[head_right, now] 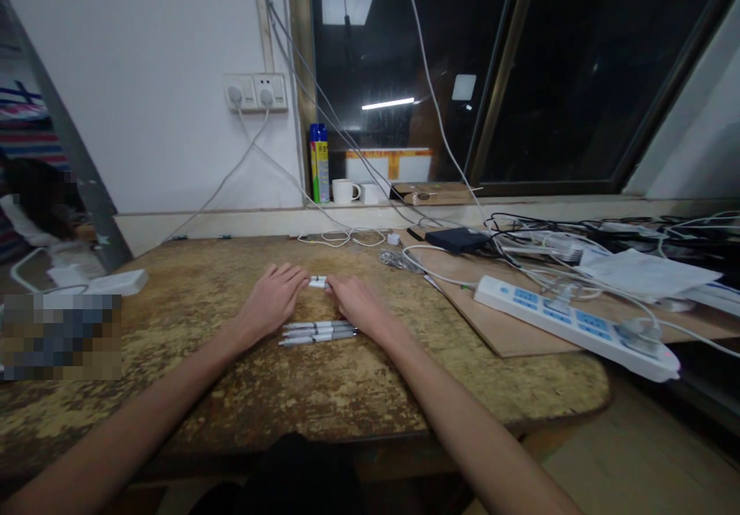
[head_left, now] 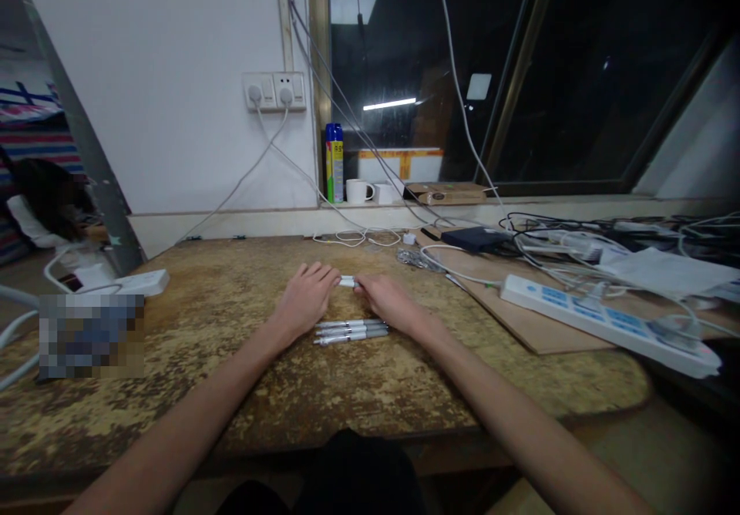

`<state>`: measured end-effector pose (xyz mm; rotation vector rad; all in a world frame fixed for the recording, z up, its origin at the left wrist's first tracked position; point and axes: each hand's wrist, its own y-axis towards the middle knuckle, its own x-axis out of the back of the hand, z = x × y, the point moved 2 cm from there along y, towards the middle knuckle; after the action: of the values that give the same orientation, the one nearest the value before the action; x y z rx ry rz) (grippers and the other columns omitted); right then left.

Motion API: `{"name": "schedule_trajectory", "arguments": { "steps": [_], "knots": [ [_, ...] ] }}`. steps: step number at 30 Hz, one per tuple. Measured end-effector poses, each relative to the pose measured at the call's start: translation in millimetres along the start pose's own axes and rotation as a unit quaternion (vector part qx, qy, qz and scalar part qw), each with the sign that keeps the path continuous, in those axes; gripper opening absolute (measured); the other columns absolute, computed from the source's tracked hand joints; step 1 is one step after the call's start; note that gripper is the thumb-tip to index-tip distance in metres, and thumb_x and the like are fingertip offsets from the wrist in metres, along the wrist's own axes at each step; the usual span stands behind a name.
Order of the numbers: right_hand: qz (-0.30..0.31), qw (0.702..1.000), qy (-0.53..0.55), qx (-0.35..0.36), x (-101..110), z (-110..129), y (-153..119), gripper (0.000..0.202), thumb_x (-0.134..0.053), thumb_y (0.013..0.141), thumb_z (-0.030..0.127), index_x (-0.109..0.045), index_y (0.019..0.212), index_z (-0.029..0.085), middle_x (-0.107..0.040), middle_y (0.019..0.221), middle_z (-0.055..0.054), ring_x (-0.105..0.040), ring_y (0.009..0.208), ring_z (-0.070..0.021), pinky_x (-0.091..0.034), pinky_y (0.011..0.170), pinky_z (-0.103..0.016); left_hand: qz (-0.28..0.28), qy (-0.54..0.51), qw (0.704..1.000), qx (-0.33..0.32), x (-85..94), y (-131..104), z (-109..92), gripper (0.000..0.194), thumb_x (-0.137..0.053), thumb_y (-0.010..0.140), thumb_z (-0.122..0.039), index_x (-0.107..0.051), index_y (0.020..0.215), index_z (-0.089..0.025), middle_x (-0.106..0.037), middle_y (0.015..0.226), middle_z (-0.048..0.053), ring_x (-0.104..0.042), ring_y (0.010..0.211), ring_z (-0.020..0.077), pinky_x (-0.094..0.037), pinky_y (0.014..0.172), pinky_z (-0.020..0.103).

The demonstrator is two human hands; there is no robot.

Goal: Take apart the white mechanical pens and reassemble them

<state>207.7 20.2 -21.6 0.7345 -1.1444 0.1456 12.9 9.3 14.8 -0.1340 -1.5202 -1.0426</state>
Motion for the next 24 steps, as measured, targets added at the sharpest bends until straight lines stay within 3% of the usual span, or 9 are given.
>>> {"name": "schedule_trajectory", "arguments": {
  "steps": [4,11,15,18,21,24],
  "knots": [
    [-0.012,0.999,-0.044,0.000,6,6,-1,0.024,-0.050,0.091,0.006,-0.063,0.105,0.019,-0.071,0.094,-0.011,-0.063,0.087,-0.0233,-0.041,0.076,-0.029,0.010,-0.021,0.999,0.039,-5.0,0,-3,0.028,-0.034,0.101,-0.023,-0.062,0.099,-0.019,-0.067,0.096,0.011,-0.059,0.096,0.0267,-0.039,0.089,0.040],
    [-0.050,0.995,-0.079,0.016,20,17,1,0.030,-0.047,0.088,-0.002,-0.064,0.098,0.020,-0.069,0.098,-0.011,-0.060,0.094,-0.0257,-0.039,0.087,-0.035,0.066,-0.115,0.980,0.150,-20.1,0,5,0.045,-0.026,0.105,-0.038,-0.064,0.088,-0.020,-0.069,0.080,0.008,-0.063,0.073,0.0241,-0.042,0.071,0.034],
    [-0.064,0.996,-0.042,0.040,20,11,1,0.014,-0.050,0.097,0.015,-0.063,0.103,0.018,-0.068,0.102,-0.011,-0.059,0.100,-0.0250,-0.041,0.090,-0.036,0.026,-0.159,0.980,0.117,-15.5,-1,12,0.043,-0.027,0.105,-0.040,-0.063,0.091,-0.021,-0.070,0.090,0.007,-0.063,0.086,0.0231,-0.043,0.079,0.034],
    [-0.067,0.997,0.030,0.032,18,5,0,0.019,-0.051,0.100,0.032,-0.063,0.106,0.019,-0.068,0.104,-0.009,-0.058,0.101,-0.0230,-0.042,0.090,-0.034,0.007,-0.181,0.980,0.083,-9.5,-1,13,0.039,-0.031,0.105,-0.041,-0.063,0.099,-0.020,-0.069,0.099,0.007,-0.061,0.095,0.0233,-0.044,0.086,0.034],
    [-0.073,0.994,0.077,0.024,20,2,0,0.024,-0.045,0.103,0.031,-0.065,0.096,0.019,-0.068,0.095,-0.007,-0.058,0.095,-0.0209,-0.042,0.088,-0.032,0.014,-0.200,0.978,0.061,-6.9,-1,12,0.035,-0.035,0.104,-0.039,-0.064,0.101,-0.020,-0.068,0.101,0.007,-0.059,0.097,0.0234,-0.044,0.088,0.035],
    [-0.097,0.988,0.121,0.025,24,3,-1,0.017,-0.052,0.100,0.028,-0.065,0.094,0.019,-0.068,0.093,-0.006,-0.058,0.092,-0.0196,-0.042,0.084,-0.029,0.006,-0.215,0.974,0.065,-7.0,0,11,0.033,-0.037,0.103,-0.039,-0.065,0.101,-0.020,-0.068,0.102,0.007,-0.059,0.098,0.0235,-0.044,0.089,0.035]
  ]
}}
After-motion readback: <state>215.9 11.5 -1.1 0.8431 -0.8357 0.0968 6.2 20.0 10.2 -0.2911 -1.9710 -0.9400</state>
